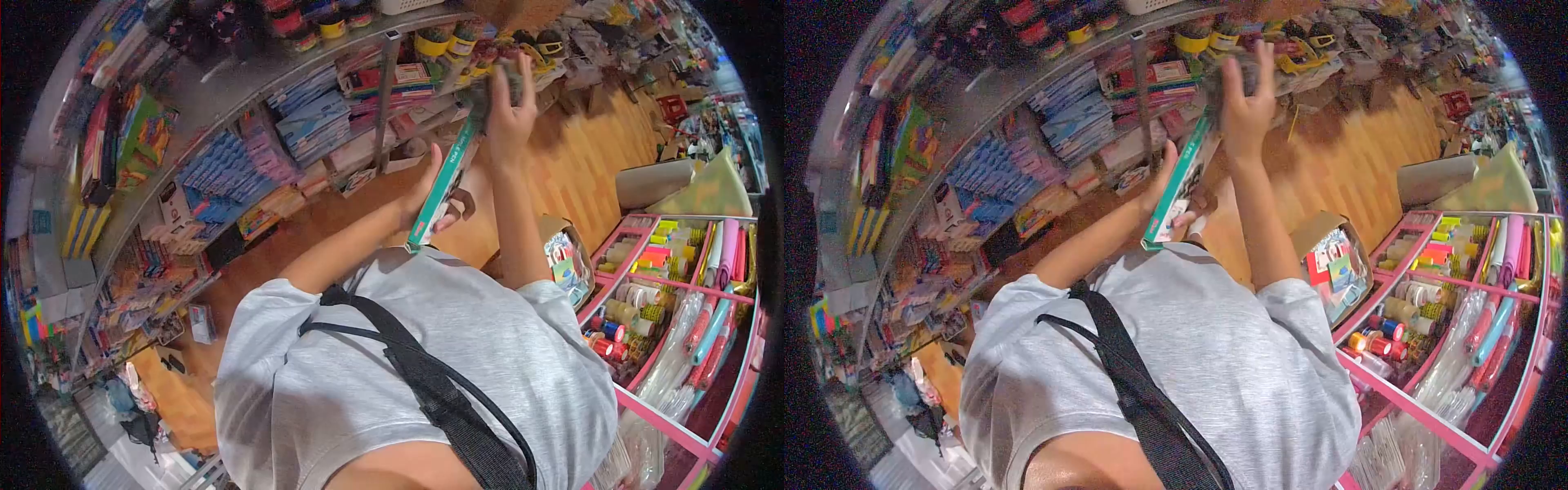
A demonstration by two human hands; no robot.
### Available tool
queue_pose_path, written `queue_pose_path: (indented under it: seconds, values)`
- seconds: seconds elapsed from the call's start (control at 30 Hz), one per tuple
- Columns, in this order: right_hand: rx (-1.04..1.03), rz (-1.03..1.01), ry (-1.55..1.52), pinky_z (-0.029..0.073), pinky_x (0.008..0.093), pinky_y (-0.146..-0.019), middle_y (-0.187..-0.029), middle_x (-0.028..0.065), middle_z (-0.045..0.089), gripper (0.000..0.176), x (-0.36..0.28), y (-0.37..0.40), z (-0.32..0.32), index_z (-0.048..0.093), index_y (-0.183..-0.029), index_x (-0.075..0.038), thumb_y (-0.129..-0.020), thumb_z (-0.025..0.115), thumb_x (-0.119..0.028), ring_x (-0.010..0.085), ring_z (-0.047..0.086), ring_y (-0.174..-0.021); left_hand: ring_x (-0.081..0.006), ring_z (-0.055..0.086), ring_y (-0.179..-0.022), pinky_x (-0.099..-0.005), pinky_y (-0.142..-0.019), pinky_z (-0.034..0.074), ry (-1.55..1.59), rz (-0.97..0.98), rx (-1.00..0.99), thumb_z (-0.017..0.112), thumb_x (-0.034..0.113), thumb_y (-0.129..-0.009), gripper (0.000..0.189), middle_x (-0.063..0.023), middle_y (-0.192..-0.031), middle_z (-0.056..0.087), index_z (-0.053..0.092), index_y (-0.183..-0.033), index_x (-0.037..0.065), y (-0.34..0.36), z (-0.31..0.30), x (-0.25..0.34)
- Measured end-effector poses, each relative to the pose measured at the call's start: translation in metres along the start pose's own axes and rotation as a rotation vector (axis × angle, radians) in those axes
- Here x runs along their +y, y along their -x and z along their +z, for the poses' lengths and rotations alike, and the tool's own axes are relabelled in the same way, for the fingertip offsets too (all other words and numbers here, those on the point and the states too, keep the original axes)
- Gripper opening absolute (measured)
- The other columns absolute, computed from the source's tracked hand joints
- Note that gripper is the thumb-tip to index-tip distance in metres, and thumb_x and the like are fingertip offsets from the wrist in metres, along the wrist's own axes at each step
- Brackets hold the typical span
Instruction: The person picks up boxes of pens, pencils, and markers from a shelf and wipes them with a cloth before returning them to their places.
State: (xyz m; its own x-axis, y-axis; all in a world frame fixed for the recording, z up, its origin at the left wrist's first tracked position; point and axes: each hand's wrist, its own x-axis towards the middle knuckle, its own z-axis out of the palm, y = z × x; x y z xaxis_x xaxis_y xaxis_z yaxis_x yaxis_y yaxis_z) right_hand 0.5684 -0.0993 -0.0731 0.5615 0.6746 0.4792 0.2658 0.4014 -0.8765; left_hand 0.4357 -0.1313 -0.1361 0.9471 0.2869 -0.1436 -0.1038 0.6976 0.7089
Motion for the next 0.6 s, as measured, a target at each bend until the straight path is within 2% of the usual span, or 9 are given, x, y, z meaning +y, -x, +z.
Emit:
queue_pose_path:
  seconds: [0.07, 0.1, 0.13, 0.17, 0.23, 0.37, 0.43, 0.53, 0.6]
  values:
    - [-0.161, -0.216, 0.318, 0.026, 0.0336, -0.098, -0.13, 0.0217, 0.034, 0.056, -0.007, 0.011, 0.005, 0.039, -0.124, -0.002, -0.075, 0.061, -0.019, 0.0303, 0.031, -0.122, -0.0138, 0.045, -0.035, -0.0204, -0.029, 0.036, 0.111, -0.012, -0.086, 0.012, 0.086, -0.054, 0.099, -0.0177, -0.074, 0.053, 0.027, -0.128, 0.022, 0.003, -0.006, 0.005]
    - [-0.22, -0.214, 0.341, 0.025, 0.0336, -0.099, -0.131, 0.0222, 0.031, 0.058, -0.012, 0.024, 0.011, 0.037, -0.125, -0.003, -0.074, 0.061, -0.016, 0.0291, 0.028, -0.124, -0.0211, 0.059, -0.058, -0.0305, -0.047, 0.05, 0.422, 0.064, -0.416, 0.02, 0.073, -0.073, 0.088, -0.0163, -0.093, 0.057, 0.023, -0.13, 0.007, -0.005, -0.036, -0.01]
    - [-0.281, -0.21, 0.364, 0.023, 0.0336, -0.099, -0.132, 0.0227, 0.029, 0.06, -0.015, 0.041, 0.017, 0.036, -0.126, -0.003, -0.073, 0.061, -0.013, 0.0279, 0.026, -0.125, -0.0211, 0.059, -0.058, -0.0305, -0.047, 0.05, 0.421, 0.067, -0.416, 0.02, 0.073, -0.073, 0.088, -0.0163, -0.093, 0.057, 0.023, -0.13, 0.007, -0.013, -0.056, -0.025]
    - [-0.37, -0.188, 0.346, 0.023, 0.0339, -0.099, -0.133, 0.0227, 0.026, 0.064, -0.02, 0.057, 0.019, 0.035, -0.128, -0.006, -0.07, 0.061, -0.012, 0.0309, 0.025, -0.125, -0.0233, 0.041, -0.092, -0.0352, -0.074, 0.037, 0.827, 0.182, -0.535, 0.025, 0.072, -0.074, 0.087, -0.0131, -0.116, 0.037, 0.019, -0.132, 0.008, -0.019, -0.073, -0.038]
    - [-0.492, -0.135, 0.367, 0.023, 0.035, -0.099, -0.135, 0.0224, 0.024, 0.067, -0.033, 0.082, 0.023, 0.033, -0.129, -0.008, -0.068, 0.06, -0.009, 0.033, 0.024, -0.126, -0.0255, 0.023, -0.126, -0.04, -0.102, 0.024, 1.234, 0.302, -0.641, 0.029, 0.07, -0.074, 0.086, -0.01, -0.139, 0.016, 0.016, -0.134, 0.009, -0.015, -0.071, -0.037]
    - [-0.597, -0.215, 0.456, 0.026, 0.036, -0.097, -0.137, 0.018, 0.022, 0.072, -0.037, 0.112, 0.026, 0.035, -0.129, -0.012, -0.062, 0.06, -0.001, 0.0338, 0.027, -0.124, -0.0275, 0.044, -0.107, -0.0393, -0.088, 0.04, 0.695, 0.55, -0.224, 0.03, 0.068, -0.075, 0.076, -0.0064, -0.124, 0.038, 0.023, -0.131, 0.019, 0.018, -0.005, 0.003]
    - [-0.6, -0.183, 0.429, 0.026, 0.0359, -0.097, -0.136, 0.0183, 0.023, 0.071, -0.032, 0.104, 0.022, 0.036, -0.128, -0.012, -0.062, 0.059, 0.0, 0.0337, 0.027, -0.124, -0.0289, 0.043, -0.11, -0.0396, -0.091, 0.038, 0.568, 0.431, 0.12, 0.031, 0.066, -0.076, 0.072, -0.0049, -0.126, 0.037, 0.021, -0.132, 0.021, 0.042, 0.049, 0.045]
    - [-0.533, -0.197, 0.375, 0.027, 0.0353, -0.098, -0.132, 0.0181, 0.031, 0.056, -0.025, 0.078, 0.023, 0.042, -0.122, -0.009, -0.068, 0.059, -0.003, 0.0333, 0.029, -0.123, -0.0325, 0.042, -0.112, -0.0419, -0.093, 0.037, 0.549, 0.084, 0.21, 0.028, 0.067, -0.076, 0.076, -0.0107, -0.127, 0.039, 0.022, -0.132, 0.017, 0.033, 0.028, 0.04]
    - [-0.515, -0.275, 0.406, 0.029, 0.0366, -0.098, -0.131, 0.018, 0.032, 0.05, -0.014, 0.055, 0.024, 0.042, -0.119, -0.007, -0.071, 0.057, -0.001, 0.0346, 0.024, -0.124, -0.0333, 0.036, -0.117, -0.0462, -0.097, 0.031, 0.623, 0.186, -0.072, 0.03, 0.068, -0.076, 0.082, -0.0163, -0.131, 0.033, 0.022, -0.133, 0.009, 0.02, 0.009, 0.017]
